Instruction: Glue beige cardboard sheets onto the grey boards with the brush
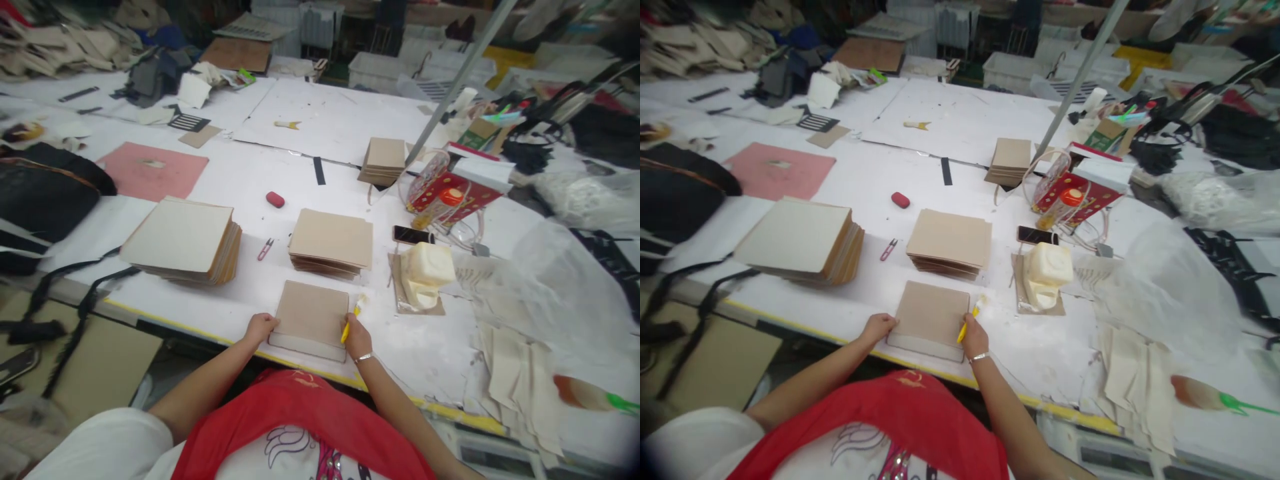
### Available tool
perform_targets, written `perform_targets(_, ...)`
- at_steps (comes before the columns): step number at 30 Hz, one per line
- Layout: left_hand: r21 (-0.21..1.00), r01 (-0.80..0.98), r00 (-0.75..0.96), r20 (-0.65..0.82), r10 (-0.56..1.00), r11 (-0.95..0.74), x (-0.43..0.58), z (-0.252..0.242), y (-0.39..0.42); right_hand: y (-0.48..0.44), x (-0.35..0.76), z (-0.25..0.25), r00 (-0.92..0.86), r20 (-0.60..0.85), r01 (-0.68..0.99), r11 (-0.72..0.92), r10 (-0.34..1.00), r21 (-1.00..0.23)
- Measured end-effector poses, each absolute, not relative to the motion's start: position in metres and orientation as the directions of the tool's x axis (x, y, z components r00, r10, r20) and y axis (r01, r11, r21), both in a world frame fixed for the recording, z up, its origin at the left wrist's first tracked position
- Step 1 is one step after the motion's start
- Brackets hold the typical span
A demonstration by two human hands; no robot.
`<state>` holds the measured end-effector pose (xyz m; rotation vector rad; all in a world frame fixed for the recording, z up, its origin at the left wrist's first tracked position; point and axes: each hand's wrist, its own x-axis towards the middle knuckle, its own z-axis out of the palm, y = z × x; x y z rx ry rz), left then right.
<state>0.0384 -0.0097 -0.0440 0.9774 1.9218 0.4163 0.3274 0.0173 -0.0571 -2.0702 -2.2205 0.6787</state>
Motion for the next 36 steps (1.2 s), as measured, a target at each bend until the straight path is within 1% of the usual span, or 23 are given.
perform_targets(7, 0.597, 0.512, -0.292, -0.556, 0.778, 0.618, 0.034, -0.049, -0.008, 0.02, 0.326, -0.061, -0.166, -0.264, 0.958, 0.092, 0.95, -0.271)
perform_targets(14, 0.548, 0.583, -0.287, -0.553, 0.782, 0.601, 0.033, -0.056, -0.005, 0.02, 0.326, -0.059, -0.194, -0.245, 0.954, 0.125, 0.95, -0.271)
perform_targets(21, 0.499, 0.646, -0.274, -0.555, 0.785, 0.578, 0.035, -0.054, -0.004, 0.019, 0.324, -0.059, -0.213, -0.249, 0.959, 0.154, 0.945, -0.239)
perform_targets(23, 0.483, 0.671, -0.263, -0.555, 0.79, 0.563, 0.033, -0.05, -0.004, 0.019, 0.322, -0.056, -0.213, -0.262, 0.964, 0.159, 0.941, -0.215)
perform_targets(25, 0.467, 0.693, -0.256, -0.553, 0.793, 0.549, 0.03, -0.044, -0.002, 0.021, 0.321, -0.05, -0.212, -0.278, 0.972, 0.173, 0.937, -0.16)
perform_targets(27, 0.446, 0.74, -0.247, -0.516, 0.82, 0.504, 0.027, -0.038, 0.001, 0.022, 0.324, -0.04, -0.202, -0.275, 0.979, 0.183, 0.94, -0.093)
perform_targets(28, 0.431, 0.788, -0.22, -0.47, 0.855, 0.439, 0.027, -0.035, 0.002, 0.023, 0.326, -0.034, -0.19, -0.255, 0.982, 0.177, 0.948, -0.071)
perform_targets(29, 0.414, 0.846, -0.16, -0.404, 0.901, 0.336, 0.028, -0.033, 0.002, 0.024, 0.329, -0.026, -0.173, -0.221, 0.985, 0.161, 0.96, -0.068)
perform_targets(30, 0.395, 0.898, -0.06, -0.326, 0.943, 0.193, 0.031, -0.032, 0.003, 0.025, 0.331, -0.017, -0.147, -0.176, 0.987, 0.133, 0.973, -0.089)
perform_targets(31, 0.374, 0.927, 0.08, -0.249, 0.965, 0.02, 0.034, -0.032, 0.002, 0.027, 0.332, -0.008, -0.116, -0.123, 0.986, 0.099, 0.986, -0.138)
perform_targets(32, 0.359, 0.92, 0.235, -0.184, 0.954, -0.158, 0.039, -0.033, 0.002, 0.029, 0.33, 0.002, -0.081, -0.073, 0.974, 0.063, 0.994, -0.216)
perform_targets(33, 0.355, 0.883, 0.374, -0.138, 0.917, -0.306, 0.044, -0.034, 0.001, 0.032, 0.326, 0.011, -0.045, -0.036, 0.946, 0.031, 0.998, -0.323)
perform_targets(34, 0.356, 0.837, 0.478, -0.107, 0.872, -0.415, 0.048, -0.036, 0.0, 0.037, 0.319, 0.019, -0.017, -0.026, 0.895, 0.003, 1.0, -0.446)
perform_targets(35, 0.357, 0.798, 0.546, -0.091, 0.833, -0.485, 0.052, -0.038, -0.001, 0.042, 0.308, 0.025, -0.003, -0.045, 0.821, -0.024, 0.999, -0.571)
perform_targets(36, 0.359, 0.776, 0.581, -0.084, 0.809, -0.52, 0.055, -0.04, -0.002, 0.048, 0.293, 0.028, -0.011, -0.09, 0.731, -0.054, 0.996, -0.681)
